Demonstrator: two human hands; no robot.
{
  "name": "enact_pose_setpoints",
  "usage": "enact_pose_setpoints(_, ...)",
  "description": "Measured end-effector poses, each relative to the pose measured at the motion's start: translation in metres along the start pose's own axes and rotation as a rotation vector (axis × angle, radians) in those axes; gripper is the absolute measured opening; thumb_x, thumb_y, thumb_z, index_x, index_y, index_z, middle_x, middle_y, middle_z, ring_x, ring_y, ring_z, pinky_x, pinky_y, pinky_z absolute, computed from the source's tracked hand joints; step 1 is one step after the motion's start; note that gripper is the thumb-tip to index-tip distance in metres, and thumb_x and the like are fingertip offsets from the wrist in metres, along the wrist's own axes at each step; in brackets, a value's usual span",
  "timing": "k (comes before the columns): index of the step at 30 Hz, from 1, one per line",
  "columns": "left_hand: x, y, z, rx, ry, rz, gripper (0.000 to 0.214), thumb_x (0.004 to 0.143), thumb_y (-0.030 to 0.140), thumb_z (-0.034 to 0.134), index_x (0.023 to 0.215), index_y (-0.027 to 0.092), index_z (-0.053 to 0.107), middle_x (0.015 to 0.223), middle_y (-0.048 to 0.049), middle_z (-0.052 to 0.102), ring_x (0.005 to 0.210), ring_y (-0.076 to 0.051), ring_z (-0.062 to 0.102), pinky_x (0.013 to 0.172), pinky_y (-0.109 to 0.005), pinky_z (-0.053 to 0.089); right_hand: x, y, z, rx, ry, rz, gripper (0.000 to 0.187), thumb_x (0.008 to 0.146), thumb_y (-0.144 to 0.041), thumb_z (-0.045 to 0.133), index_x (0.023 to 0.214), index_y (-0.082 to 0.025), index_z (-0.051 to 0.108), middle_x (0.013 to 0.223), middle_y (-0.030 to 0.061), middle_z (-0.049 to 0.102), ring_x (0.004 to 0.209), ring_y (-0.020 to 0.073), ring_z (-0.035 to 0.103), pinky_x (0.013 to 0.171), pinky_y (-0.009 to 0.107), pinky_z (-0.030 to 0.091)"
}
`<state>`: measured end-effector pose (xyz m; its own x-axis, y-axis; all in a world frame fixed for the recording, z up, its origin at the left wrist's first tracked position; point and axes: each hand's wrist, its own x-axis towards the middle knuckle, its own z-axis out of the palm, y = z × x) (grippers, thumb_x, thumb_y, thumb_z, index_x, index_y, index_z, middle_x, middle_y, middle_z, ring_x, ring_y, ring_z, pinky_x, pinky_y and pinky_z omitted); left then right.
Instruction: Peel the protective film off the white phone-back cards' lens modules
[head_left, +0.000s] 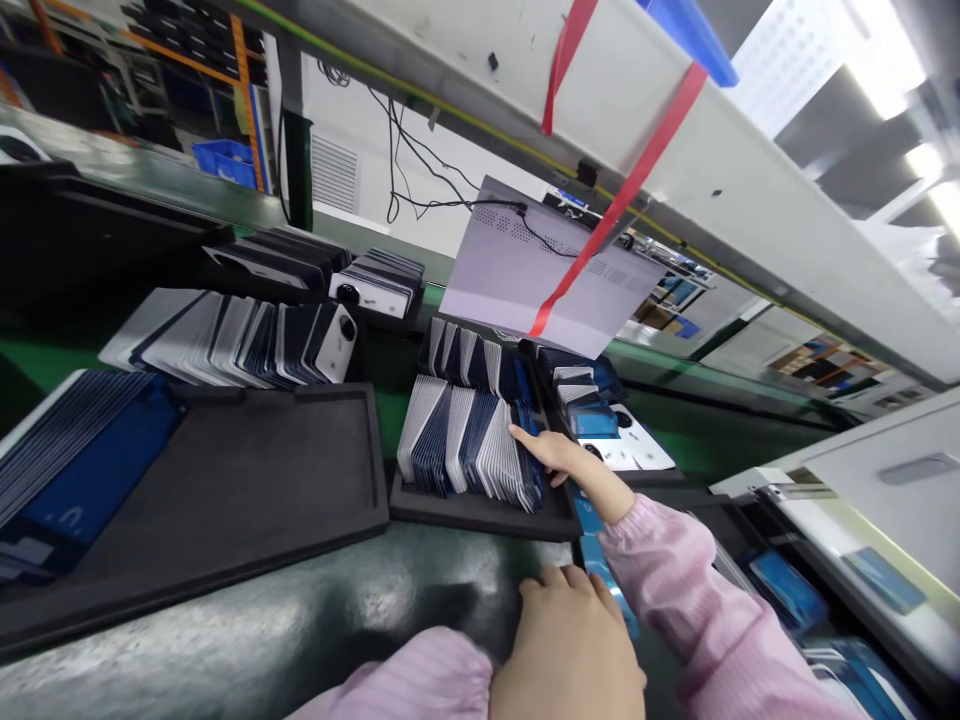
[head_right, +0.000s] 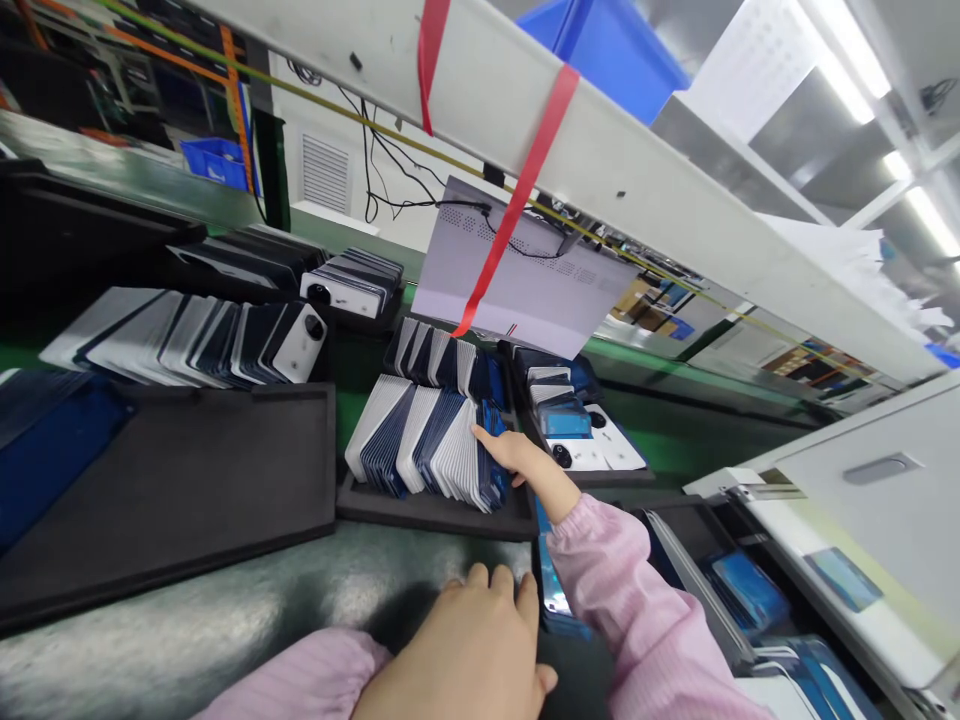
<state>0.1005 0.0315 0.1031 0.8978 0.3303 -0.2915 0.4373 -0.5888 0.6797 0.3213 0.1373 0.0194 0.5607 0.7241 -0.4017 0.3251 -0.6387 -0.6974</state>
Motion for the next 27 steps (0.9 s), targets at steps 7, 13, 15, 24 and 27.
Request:
enact_pose_setpoints(7, -0.005, 0.002, -0.001, 0.004, -0.032, -0.001, 0.064, 0.097, 0.026, 0.074, 0.15, -0.004, 0.056, 0.136, -0.036, 0.068, 0.127, -0.049, 0.065, 0.102, -0.058, 0.058, -0.036, 0.034, -0.017, -0.235, -0.004, -0.104, 0.027, 0.102, -0.035, 0.069, 0.123, -0.019, 0.069, 0.123, 0.008, 0.072, 0.1, 0.0222, 0.073, 0.085, 0.042, 0.064)
enact_pose_setpoints(13, -0.009, 0.001, -0.002, 0.057, -0.05, -0.047, 0.059, 0.098, 0.019, 0.066, 0.152, -0.001, 0.055, 0.14, -0.0338, 0.067, 0.129, -0.048, 0.064, 0.105, -0.058, 0.056, -0.055, 0.045, -0.028, -0.375, 0.231, -0.506, 0.038, 0.102, -0.036, 0.069, 0.137, -0.022, 0.064, 0.147, 0.0115, 0.062, 0.128, 0.0307, 0.063, 0.107, 0.056, 0.053)
enact_pose_setpoints(15, -0.006, 0.003, 0.001, 0.091, -0.051, -0.077, 0.057, 0.1, 0.016, 0.062, 0.154, 0.0, 0.053, 0.141, -0.0328, 0.067, 0.129, -0.048, 0.064, 0.105, -0.06, 0.055, -0.051, 0.037, -0.026, -0.421, 0.233, -0.65, 0.042, 0.101, -0.035, 0.07, 0.142, -0.024, 0.062, 0.156, 0.0116, 0.055, 0.139, 0.0336, 0.055, 0.114, 0.061, 0.046)
enact_pose_setpoints(24, -0.001, -0.008, 0.022, 0.212, -0.031, -0.175, 0.054, 0.102, 0.016, 0.054, 0.155, 0.006, 0.055, 0.142, -0.0263, 0.069, 0.129, -0.043, 0.067, 0.106, -0.056, 0.055, 0.006, 0.008, -0.006, -0.425, 0.11, -0.732, 0.034, 0.103, -0.034, 0.068, 0.135, -0.023, 0.066, 0.147, 0.0111, 0.062, 0.127, 0.0294, 0.065, 0.107, 0.055, 0.054)
enact_pose_setpoints(27, -0.005, -0.02, 0.022, 0.21, -0.017, -0.226, 0.052, 0.101, 0.016, 0.053, 0.152, 0.005, 0.057, 0.143, -0.0269, 0.069, 0.129, -0.041, 0.067, 0.108, -0.053, 0.055, 0.008, 0.024, -0.005, -0.355, 0.143, -0.664, 0.038, 0.102, -0.034, 0.069, 0.138, -0.022, 0.064, 0.149, 0.0115, 0.061, 0.128, 0.0302, 0.064, 0.107, 0.055, 0.054)
